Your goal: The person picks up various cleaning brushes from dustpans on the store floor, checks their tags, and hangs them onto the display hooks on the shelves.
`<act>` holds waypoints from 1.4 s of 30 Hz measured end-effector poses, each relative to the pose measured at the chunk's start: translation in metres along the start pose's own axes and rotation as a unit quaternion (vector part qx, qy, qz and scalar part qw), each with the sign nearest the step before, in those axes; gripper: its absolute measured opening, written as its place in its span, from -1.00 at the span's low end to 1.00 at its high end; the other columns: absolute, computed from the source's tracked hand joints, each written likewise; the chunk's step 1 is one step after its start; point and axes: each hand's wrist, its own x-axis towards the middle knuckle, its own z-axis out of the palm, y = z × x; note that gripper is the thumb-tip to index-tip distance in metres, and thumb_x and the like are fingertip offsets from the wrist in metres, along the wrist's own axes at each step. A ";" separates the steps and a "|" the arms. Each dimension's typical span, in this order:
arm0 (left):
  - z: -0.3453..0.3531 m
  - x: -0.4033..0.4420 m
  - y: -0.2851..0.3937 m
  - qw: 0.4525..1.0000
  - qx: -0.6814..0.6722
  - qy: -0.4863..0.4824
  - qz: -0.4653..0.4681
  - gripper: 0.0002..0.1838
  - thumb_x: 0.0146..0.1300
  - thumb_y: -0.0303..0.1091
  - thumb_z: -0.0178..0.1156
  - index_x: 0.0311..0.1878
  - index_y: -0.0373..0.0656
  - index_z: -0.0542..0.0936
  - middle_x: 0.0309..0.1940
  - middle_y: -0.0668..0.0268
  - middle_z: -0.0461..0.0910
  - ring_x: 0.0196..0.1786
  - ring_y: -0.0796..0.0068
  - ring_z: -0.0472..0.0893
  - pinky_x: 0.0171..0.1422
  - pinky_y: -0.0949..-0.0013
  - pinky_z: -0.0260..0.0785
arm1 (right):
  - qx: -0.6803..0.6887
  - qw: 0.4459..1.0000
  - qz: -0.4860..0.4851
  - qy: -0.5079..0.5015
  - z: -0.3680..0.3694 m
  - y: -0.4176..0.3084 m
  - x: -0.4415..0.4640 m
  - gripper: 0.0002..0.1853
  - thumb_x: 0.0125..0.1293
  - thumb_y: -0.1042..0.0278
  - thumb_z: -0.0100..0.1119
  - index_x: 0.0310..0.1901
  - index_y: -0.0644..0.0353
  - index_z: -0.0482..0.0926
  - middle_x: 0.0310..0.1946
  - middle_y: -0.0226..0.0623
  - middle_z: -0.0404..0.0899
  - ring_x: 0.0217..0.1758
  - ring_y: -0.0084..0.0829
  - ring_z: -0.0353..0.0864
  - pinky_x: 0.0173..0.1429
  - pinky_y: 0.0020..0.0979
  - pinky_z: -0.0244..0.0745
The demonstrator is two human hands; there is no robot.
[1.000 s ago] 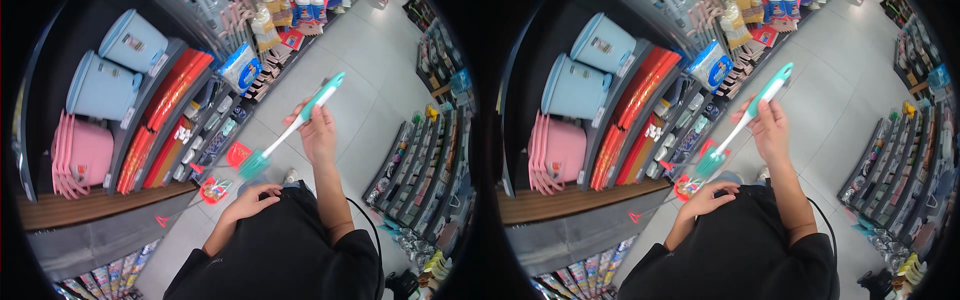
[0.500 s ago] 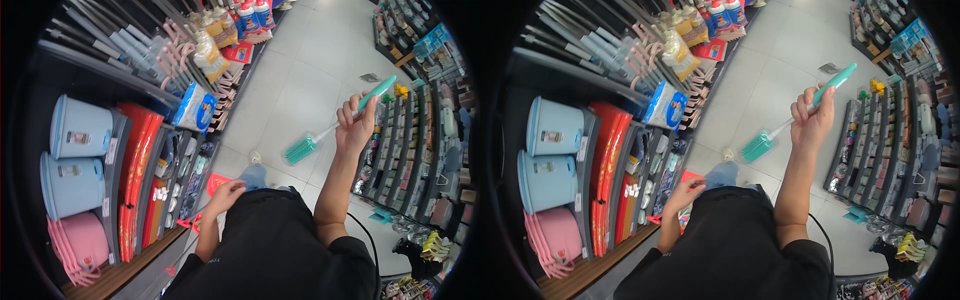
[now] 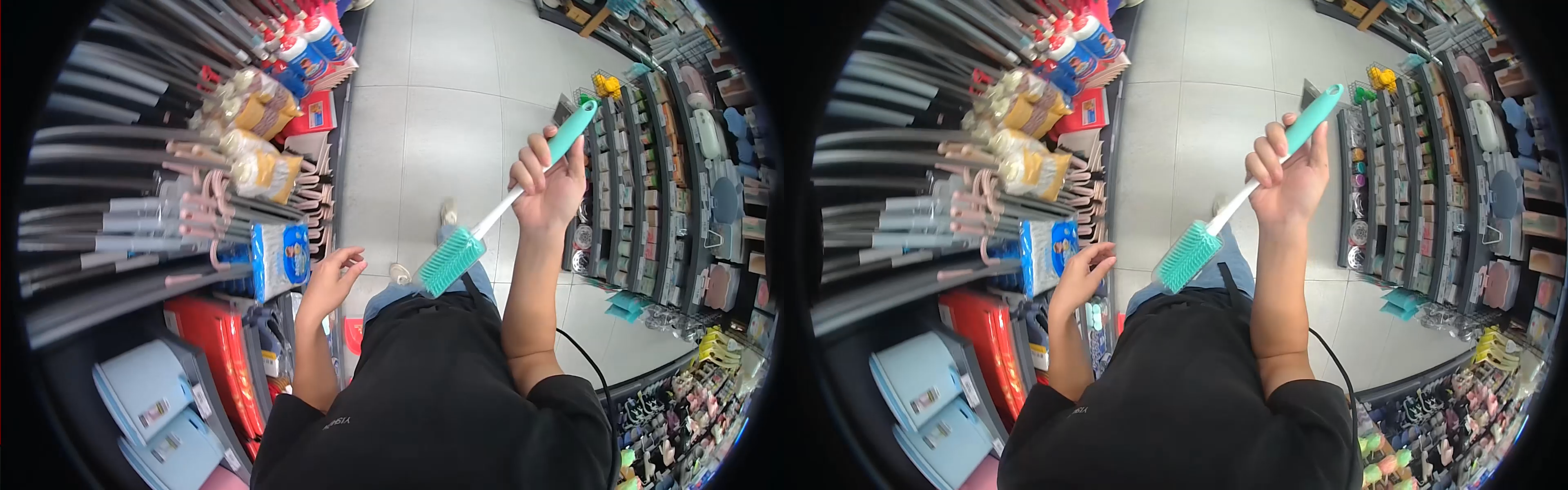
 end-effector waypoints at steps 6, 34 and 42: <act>0.005 0.137 0.074 0.999 0.007 -0.034 0.033 -0.68 0.25 -0.42 0.19 0.05 -0.31 0.53 -0.18 0.21 0.64 -0.13 0.47 0.60 -0.01 0.40 0.43 | -0.048 0.997 0.049 -0.022 -0.032 -0.028 0.124 -0.51 0.48 -0.12 -0.33 -0.19 0.18 0.40 -0.63 -0.46 0.19 -0.74 -0.69 -0.03 -0.70 -0.61 -0.10; 0.021 0.386 -0.239 0.905 0.200 -0.230 -0.297 -0.72 0.17 -0.22 0.00 -0.43 -0.16 0.62 -0.40 0.05 0.63 -0.30 0.05 0.62 -0.21 0.00 0.43 | -0.455 0.889 0.038 -0.020 -0.039 -0.012 0.641 -0.63 0.43 0.18 -0.03 -0.06 0.39 0.53 -0.41 -0.35 0.52 -0.49 -0.62 0.42 -0.41 -0.59 0.30; -0.100 0.719 -0.260 0.963 0.206 0.027 -0.174 -0.71 0.17 -0.19 0.09 -0.34 -0.23 0.63 -0.46 0.13 0.64 -0.36 0.23 0.64 -0.27 0.20 0.46 | -0.716 0.687 -0.121 -0.017 -0.030 0.003 0.764 -0.73 0.37 0.31 0.10 -0.07 0.36 0.59 -0.32 -0.36 0.61 -0.31 -0.57 0.48 -0.16 -0.52 0.39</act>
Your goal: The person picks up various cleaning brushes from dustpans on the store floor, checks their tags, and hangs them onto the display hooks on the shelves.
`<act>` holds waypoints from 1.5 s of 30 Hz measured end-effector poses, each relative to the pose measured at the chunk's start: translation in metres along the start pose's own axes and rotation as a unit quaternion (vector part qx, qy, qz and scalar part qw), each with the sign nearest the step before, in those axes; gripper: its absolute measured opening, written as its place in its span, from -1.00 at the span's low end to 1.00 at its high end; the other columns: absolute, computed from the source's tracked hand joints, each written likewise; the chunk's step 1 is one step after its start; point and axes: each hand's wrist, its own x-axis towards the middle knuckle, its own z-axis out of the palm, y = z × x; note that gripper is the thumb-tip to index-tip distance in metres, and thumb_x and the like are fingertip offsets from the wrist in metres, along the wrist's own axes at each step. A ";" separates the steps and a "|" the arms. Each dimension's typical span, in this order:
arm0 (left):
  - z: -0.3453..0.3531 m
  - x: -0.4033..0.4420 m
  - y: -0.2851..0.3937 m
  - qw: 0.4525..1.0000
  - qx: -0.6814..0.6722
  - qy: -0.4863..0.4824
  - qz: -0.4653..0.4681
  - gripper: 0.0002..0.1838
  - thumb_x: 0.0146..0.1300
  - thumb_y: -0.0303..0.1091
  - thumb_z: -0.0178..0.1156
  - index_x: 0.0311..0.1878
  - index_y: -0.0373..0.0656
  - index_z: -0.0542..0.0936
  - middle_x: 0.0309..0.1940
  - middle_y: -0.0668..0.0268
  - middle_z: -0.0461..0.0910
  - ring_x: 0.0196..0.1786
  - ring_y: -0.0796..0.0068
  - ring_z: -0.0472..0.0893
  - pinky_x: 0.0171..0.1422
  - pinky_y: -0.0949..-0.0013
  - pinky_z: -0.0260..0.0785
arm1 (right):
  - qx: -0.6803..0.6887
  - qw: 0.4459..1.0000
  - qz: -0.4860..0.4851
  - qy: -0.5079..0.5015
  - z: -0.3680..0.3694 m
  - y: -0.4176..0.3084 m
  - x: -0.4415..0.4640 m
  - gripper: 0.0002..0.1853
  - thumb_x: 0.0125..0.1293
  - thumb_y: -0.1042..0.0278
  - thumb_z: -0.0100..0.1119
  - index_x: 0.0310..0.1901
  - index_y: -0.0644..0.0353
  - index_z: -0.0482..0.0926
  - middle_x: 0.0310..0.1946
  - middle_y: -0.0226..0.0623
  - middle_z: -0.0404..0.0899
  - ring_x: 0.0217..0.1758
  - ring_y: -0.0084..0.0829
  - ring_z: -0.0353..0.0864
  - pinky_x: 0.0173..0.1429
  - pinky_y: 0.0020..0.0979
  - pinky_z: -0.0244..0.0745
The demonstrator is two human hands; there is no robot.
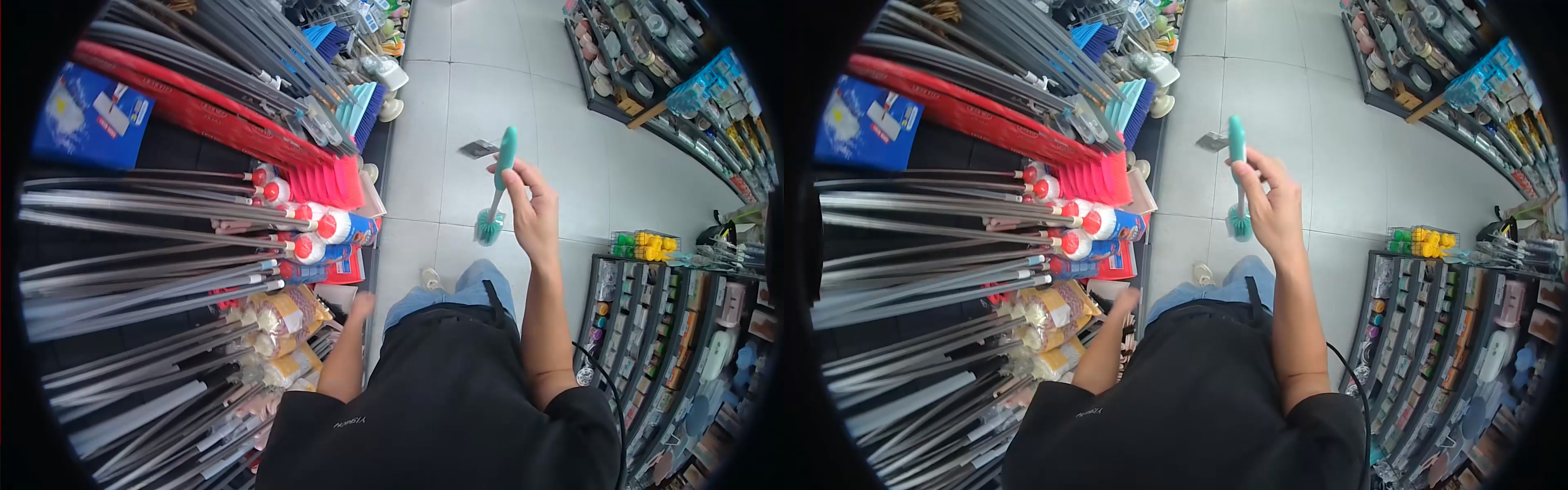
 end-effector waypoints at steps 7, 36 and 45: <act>-0.177 0.156 0.219 0.971 -0.236 0.042 0.019 -0.69 0.24 -0.19 0.14 -0.17 -0.27 0.64 -0.35 0.14 0.67 -0.31 0.33 0.64 -0.15 0.32 0.47 | 0.183 0.976 0.093 0.066 -0.011 0.070 0.118 -0.64 0.47 0.17 -0.06 -0.20 0.36 0.56 -0.49 -0.36 0.53 -0.51 -0.62 0.43 -0.44 -0.60 0.36; -0.490 0.485 0.643 0.758 -0.613 -0.191 0.113 -0.46 0.25 -0.40 0.20 0.26 -0.35 0.32 0.07 0.20 0.45 0.04 0.46 0.50 -0.01 0.35 0.45 | 0.358 0.901 0.245 0.025 0.053 0.238 0.681 -0.54 0.51 0.15 -0.29 0.08 0.47 0.37 -0.21 0.03 0.60 -0.49 -0.51 0.49 -0.38 -0.47 0.46; -0.591 0.625 0.698 0.751 -0.615 -0.183 0.155 -0.40 0.11 -0.59 0.25 0.25 -0.34 0.32 0.10 0.19 0.40 -0.01 0.42 0.56 0.06 0.40 0.45 | 0.352 0.910 0.196 0.094 0.073 0.241 0.809 -0.59 0.48 0.15 -0.15 0.05 0.40 0.40 -0.22 -0.01 0.60 -0.51 -0.50 0.54 -0.36 -0.45 0.53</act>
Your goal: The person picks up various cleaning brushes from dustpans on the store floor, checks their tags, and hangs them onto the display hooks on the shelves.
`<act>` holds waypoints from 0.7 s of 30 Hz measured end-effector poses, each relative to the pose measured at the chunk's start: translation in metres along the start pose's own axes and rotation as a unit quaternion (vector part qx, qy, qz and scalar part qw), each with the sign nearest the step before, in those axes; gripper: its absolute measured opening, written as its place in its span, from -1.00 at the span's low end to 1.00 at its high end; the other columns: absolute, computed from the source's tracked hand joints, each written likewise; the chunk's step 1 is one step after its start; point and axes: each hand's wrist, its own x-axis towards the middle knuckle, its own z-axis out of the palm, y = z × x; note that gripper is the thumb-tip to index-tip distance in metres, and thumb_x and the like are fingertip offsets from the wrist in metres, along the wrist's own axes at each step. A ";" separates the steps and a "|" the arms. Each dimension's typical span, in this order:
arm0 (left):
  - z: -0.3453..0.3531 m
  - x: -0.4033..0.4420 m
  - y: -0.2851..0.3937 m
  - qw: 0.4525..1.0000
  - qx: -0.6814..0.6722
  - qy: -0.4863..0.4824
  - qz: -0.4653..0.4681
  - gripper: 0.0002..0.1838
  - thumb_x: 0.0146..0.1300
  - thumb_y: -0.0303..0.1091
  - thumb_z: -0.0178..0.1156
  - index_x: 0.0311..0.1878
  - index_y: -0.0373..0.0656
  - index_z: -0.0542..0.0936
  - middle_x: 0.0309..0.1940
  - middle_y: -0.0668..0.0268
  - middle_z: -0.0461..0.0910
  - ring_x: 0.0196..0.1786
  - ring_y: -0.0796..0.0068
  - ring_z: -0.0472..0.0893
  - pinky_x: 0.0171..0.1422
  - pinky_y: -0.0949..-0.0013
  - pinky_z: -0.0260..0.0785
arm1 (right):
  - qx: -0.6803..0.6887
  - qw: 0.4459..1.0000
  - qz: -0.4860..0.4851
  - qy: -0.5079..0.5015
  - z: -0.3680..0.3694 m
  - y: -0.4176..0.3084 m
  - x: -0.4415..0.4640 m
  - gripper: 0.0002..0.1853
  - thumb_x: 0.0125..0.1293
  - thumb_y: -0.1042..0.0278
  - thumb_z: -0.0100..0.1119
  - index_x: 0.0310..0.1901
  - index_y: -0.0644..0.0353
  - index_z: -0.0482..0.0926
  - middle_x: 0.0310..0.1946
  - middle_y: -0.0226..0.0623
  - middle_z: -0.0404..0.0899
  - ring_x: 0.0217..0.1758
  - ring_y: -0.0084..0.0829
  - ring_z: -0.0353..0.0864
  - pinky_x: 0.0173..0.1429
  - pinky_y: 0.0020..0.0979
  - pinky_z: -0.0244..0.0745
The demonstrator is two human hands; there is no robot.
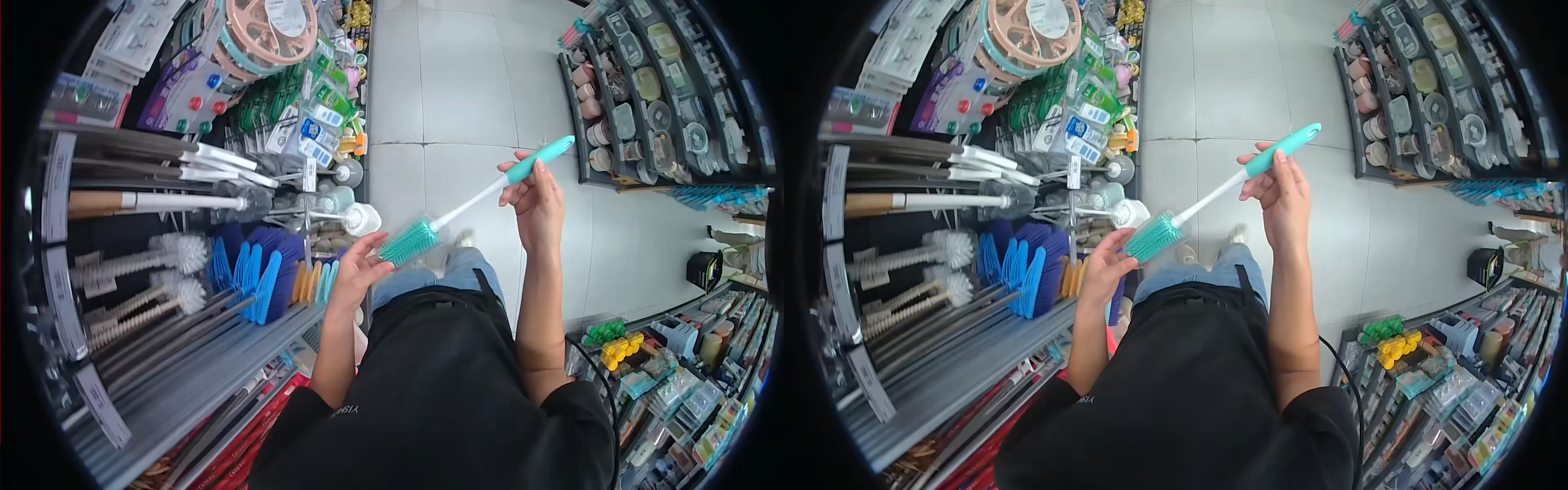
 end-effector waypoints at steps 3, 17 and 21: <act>0.001 0.032 0.015 0.999 0.042 0.001 0.000 -0.41 0.11 -0.59 0.26 0.23 -0.34 0.33 0.07 0.20 0.43 -0.02 0.44 0.56 0.06 0.40 0.44 | 0.000 1.000 -0.010 0.017 0.001 0.004 0.037 -0.59 0.48 0.14 -0.15 0.05 0.39 0.40 -0.22 -0.02 0.60 -0.51 -0.50 0.54 -0.38 -0.46 0.55; 0.049 0.251 0.079 0.996 -0.060 0.059 -0.023 -0.48 0.46 0.00 -0.16 0.11 -0.33 0.39 -0.22 0.20 0.57 -0.27 0.41 0.60 -0.26 0.29 0.53 | 0.053 0.994 -0.025 -0.090 -0.012 -0.036 0.280 -0.68 0.39 0.34 0.01 0.05 0.41 0.41 -0.16 0.03 0.59 -0.47 -0.44 0.62 -0.35 -0.42 0.59; 0.065 0.328 0.096 0.993 -0.075 0.055 -0.071 -0.43 0.45 0.09 -0.22 0.00 -0.31 0.44 -0.31 0.20 0.56 -0.40 0.41 0.58 -0.33 0.33 0.50 | 0.030 0.990 -0.033 -0.134 -0.014 -0.058 0.361 -0.69 0.37 0.36 0.04 0.04 0.40 0.41 -0.18 -0.01 0.59 -0.47 -0.43 0.62 -0.35 -0.43 0.60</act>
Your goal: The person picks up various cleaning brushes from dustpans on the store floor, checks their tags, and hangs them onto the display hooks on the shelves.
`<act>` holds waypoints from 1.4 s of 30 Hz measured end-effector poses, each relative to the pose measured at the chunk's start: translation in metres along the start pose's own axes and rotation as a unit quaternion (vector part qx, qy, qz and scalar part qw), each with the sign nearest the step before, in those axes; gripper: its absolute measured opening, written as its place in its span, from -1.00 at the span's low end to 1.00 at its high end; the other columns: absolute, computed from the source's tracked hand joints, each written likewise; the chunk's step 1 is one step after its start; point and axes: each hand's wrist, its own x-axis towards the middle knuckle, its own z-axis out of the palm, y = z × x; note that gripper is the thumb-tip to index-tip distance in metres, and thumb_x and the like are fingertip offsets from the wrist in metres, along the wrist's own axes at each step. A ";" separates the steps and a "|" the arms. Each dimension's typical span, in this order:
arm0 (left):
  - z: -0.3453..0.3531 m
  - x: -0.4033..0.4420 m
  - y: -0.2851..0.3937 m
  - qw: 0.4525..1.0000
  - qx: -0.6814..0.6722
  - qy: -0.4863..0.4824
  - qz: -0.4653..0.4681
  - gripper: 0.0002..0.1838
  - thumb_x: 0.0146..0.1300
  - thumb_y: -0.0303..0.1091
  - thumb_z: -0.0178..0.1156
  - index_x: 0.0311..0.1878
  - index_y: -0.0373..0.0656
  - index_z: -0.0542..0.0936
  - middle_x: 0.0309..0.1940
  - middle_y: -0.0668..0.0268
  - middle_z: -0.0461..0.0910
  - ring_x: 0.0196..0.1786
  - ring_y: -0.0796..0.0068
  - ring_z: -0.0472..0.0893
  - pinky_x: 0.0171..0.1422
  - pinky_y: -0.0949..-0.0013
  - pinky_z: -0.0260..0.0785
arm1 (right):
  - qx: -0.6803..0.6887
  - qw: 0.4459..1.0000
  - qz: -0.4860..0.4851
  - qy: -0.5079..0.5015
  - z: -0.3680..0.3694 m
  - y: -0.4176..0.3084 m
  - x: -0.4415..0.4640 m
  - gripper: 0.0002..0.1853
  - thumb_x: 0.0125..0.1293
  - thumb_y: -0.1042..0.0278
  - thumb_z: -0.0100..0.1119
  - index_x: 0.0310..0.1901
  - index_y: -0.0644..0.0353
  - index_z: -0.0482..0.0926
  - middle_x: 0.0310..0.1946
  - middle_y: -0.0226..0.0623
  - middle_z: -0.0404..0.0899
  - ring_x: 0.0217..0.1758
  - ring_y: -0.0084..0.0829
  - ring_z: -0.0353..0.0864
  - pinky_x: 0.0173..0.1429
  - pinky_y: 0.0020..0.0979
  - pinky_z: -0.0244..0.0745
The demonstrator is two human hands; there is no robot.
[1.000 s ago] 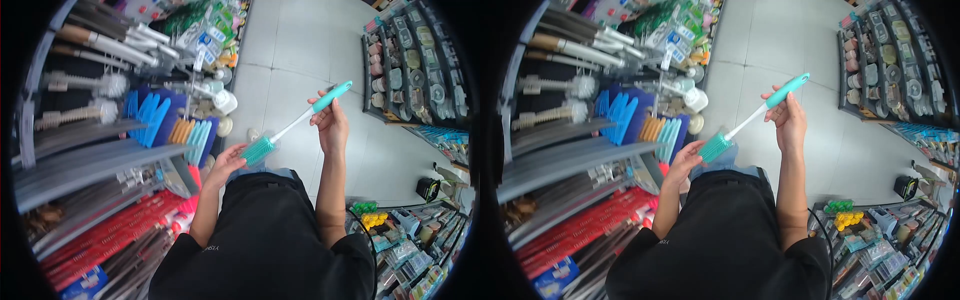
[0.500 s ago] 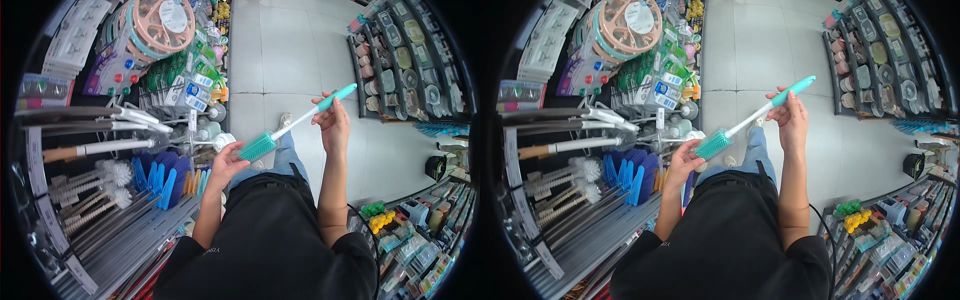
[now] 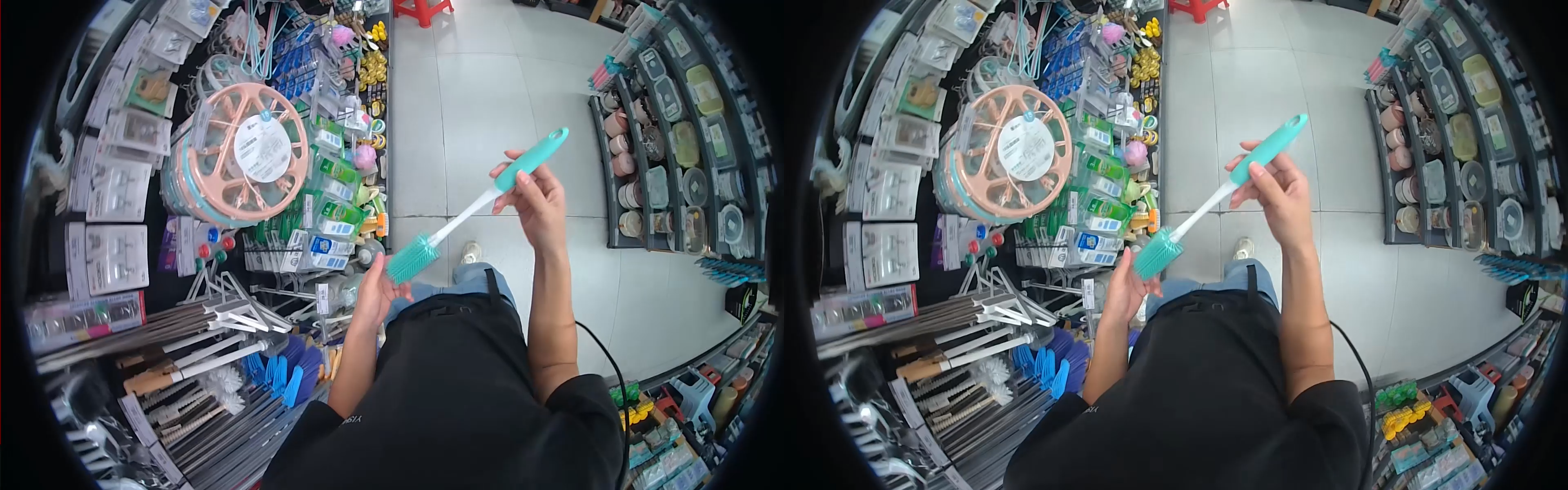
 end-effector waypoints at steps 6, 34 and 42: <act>0.032 0.071 0.039 0.999 0.029 -0.017 -0.030 -0.22 0.40 0.29 -0.48 -0.05 -0.28 0.48 -0.48 0.18 0.56 -0.41 0.39 0.58 -0.25 0.35 0.46 | -0.005 0.998 0.012 0.069 -0.019 -0.008 0.092 -0.78 0.36 0.35 0.10 -0.12 0.33 0.43 -0.34 -0.17 0.56 -0.60 -0.48 0.55 -0.51 -0.47 0.55; 0.035 0.541 0.289 0.972 0.187 -0.059 -0.127 -0.25 0.41 0.26 -0.35 -0.07 -0.31 0.54 -0.47 0.20 0.60 -0.44 0.43 0.61 -0.24 0.42 0.47 | -0.070 0.978 0.008 0.197 -0.061 0.020 0.555 -0.75 0.35 0.33 0.13 -0.10 0.38 0.47 -0.30 -0.15 0.58 -0.55 -0.52 0.56 -0.43 -0.47 0.55; -0.003 0.658 0.299 0.927 0.337 0.142 -0.086 -0.57 0.42 -0.05 -0.03 0.03 -0.26 0.52 -0.46 0.30 0.59 -0.45 0.59 0.58 -0.33 0.51 0.45 | -0.124 0.985 0.031 0.119 -0.096 0.030 0.738 -0.70 0.31 0.37 0.20 -0.04 0.42 0.49 -0.30 -0.21 0.60 -0.48 -0.61 0.54 -0.32 -0.52 0.51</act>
